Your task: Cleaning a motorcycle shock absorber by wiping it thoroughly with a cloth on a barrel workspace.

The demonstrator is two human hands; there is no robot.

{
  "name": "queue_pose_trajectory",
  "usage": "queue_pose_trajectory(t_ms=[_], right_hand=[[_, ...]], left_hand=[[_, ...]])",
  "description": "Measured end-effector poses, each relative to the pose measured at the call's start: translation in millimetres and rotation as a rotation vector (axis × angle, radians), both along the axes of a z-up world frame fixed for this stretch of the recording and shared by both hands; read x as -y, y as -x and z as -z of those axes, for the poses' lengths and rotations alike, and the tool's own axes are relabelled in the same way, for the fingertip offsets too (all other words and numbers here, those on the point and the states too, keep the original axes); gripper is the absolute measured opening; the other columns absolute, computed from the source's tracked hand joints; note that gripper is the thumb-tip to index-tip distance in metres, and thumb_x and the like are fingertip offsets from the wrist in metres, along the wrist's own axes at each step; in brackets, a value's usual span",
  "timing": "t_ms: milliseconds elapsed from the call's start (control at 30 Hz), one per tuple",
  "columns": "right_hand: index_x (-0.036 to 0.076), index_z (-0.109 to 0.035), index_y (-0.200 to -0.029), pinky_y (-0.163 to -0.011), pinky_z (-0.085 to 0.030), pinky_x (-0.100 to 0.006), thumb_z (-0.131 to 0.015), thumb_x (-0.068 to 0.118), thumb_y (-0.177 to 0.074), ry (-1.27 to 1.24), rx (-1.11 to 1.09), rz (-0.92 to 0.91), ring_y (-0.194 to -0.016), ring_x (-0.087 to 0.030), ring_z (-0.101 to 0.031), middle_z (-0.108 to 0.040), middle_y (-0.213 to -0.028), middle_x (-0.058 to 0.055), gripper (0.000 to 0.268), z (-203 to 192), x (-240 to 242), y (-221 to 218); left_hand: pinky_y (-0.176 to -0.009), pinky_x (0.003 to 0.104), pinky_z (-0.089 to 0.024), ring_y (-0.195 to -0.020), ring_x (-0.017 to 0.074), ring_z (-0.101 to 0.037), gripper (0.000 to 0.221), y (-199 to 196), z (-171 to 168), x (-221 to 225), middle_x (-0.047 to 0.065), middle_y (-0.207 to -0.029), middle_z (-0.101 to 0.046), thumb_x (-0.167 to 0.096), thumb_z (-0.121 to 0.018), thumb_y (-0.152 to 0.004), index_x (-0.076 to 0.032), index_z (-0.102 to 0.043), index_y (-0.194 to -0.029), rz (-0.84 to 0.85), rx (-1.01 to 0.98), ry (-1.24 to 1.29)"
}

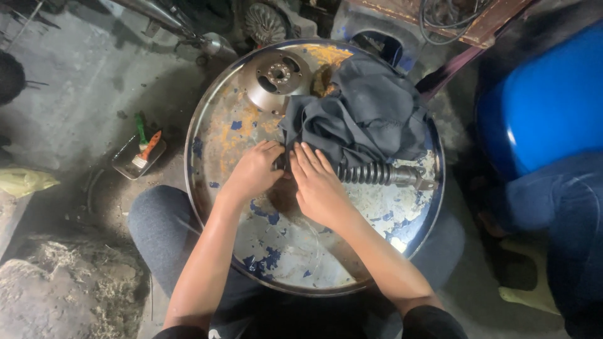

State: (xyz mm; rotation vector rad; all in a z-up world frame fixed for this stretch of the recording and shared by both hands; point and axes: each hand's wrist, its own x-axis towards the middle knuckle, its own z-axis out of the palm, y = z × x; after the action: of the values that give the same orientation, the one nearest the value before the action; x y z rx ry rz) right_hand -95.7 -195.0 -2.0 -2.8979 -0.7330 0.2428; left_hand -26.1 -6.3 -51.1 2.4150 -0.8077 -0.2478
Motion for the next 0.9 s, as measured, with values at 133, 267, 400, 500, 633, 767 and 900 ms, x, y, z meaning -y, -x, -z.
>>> queue_pose_trajectory(t_ms=[133, 267, 400, 500, 633, 767, 900], right_hand=[[-0.007, -0.036, -0.152, -0.126, -0.017, -0.051, -0.064, 0.012, -0.082, -0.012, 0.071, -0.020, -0.154, -0.037, -0.024, -0.031, -0.162, -0.027, 0.077, -3, -1, 12], [-0.007, -0.034, -0.153, -0.126, -0.015, -0.051, -0.062, 0.014, -0.084, 0.001, 0.039, -0.036, -0.155, -0.036, -0.021, -0.027, -0.165, -0.025, 0.077, -6, -3, 14], [-0.007, -0.028, -0.156, -0.127, -0.012, -0.051, -0.060, 0.011, -0.086, 0.010, 0.029, -0.008, -0.156, -0.035, -0.018, -0.023, -0.166, -0.025, 0.079, 1, -3, 8], [-0.008, -0.028, -0.155, -0.126, -0.013, -0.052, -0.060, 0.012, -0.086, 0.018, 0.023, -0.032, -0.156, -0.037, -0.017, -0.022, -0.166, -0.027, 0.079, -3, -2, 11], [-0.009, -0.030, -0.154, -0.125, -0.016, -0.054, -0.063, 0.015, -0.084, 0.018, 0.009, -0.052, -0.155, -0.038, -0.018, -0.022, -0.165, -0.027, 0.081, -6, 4, 16], [-0.007, -0.032, -0.154, -0.125, -0.016, -0.053, -0.062, 0.012, -0.084, -0.038, 0.014, -0.033, -0.154, -0.036, -0.024, -0.027, -0.164, -0.026, 0.079, 4, 8, 3], [-0.010, -0.039, -0.150, -0.123, -0.020, -0.053, -0.065, 0.014, -0.083, -0.027, 0.087, -0.027, -0.152, -0.039, -0.028, -0.034, -0.161, -0.028, 0.076, -5, -1, 12]], left_hand=[[-0.123, 0.037, -0.033, -0.127, 0.0319, -0.060, 0.051, -8, 37, -3, 0.020, -0.123, -0.069, -0.021, -0.078, -0.084, 0.007, -0.064, -0.125, 0.016, 0.027, 0.002], [-0.121, 0.039, -0.036, -0.126, 0.0322, -0.060, 0.052, -11, 50, -6, 0.020, -0.121, -0.070, -0.022, -0.078, -0.084, 0.008, -0.064, -0.124, -0.017, 0.032, 0.026], [-0.123, 0.040, -0.034, -0.127, 0.0349, -0.060, 0.052, -11, 43, -6, 0.023, -0.123, -0.069, -0.018, -0.078, -0.084, 0.010, -0.063, -0.125, -0.027, -0.012, 0.053], [-0.123, 0.038, -0.033, -0.136, 0.0310, -0.053, 0.058, -15, 32, -3, 0.020, -0.132, -0.065, -0.022, -0.076, -0.087, 0.009, -0.060, -0.134, -0.067, -0.133, 0.022], [-0.121, 0.039, -0.035, -0.133, 0.0340, -0.055, 0.055, -12, 32, -2, 0.024, -0.129, -0.065, -0.016, -0.076, -0.087, 0.011, -0.060, -0.132, -0.068, -0.123, 0.026], [-0.117, 0.040, -0.040, -0.130, 0.0343, -0.058, 0.055, -12, 28, -1, 0.022, -0.127, -0.067, -0.019, -0.080, -0.084, 0.009, -0.063, -0.129, -0.053, -0.054, 0.042], [-0.113, 0.043, -0.044, -0.125, 0.0387, -0.059, 0.054, -18, 37, -3, 0.026, -0.122, -0.067, -0.016, -0.079, -0.083, 0.012, -0.063, -0.126, -0.027, -0.034, 0.076]])
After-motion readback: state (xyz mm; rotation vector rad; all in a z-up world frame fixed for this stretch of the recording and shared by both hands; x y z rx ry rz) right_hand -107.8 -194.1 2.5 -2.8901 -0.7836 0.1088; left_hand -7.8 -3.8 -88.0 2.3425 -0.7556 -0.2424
